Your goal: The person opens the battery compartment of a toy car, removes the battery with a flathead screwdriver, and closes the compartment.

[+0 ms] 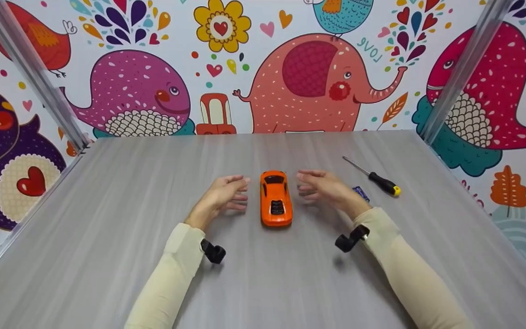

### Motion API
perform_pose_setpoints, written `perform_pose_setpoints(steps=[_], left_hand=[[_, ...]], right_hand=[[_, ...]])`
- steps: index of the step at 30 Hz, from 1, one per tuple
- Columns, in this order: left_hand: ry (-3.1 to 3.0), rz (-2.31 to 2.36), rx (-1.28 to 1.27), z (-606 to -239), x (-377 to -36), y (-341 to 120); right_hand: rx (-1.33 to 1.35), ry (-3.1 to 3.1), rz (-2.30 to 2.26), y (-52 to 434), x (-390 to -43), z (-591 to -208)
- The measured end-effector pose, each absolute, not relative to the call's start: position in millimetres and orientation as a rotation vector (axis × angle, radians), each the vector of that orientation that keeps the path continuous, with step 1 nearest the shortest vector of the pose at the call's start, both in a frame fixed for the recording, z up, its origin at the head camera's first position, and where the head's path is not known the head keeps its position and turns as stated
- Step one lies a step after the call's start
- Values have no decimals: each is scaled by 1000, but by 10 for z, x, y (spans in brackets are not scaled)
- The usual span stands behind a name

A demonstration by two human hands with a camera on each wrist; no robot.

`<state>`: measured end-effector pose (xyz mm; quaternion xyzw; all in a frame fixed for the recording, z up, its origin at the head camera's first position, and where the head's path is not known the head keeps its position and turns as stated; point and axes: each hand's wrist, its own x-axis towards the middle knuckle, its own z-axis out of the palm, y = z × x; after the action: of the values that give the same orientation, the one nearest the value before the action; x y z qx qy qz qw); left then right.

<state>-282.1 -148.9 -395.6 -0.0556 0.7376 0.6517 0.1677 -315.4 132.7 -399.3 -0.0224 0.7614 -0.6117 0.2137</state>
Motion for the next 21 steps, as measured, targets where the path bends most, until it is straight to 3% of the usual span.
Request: perform_pose_setpoints(steps=[21], left_hand=[[3023, 791, 38, -3457, -3025, -1728]], right_hand=[[-378, 2993, -800, 1998, -3453, -3411]])
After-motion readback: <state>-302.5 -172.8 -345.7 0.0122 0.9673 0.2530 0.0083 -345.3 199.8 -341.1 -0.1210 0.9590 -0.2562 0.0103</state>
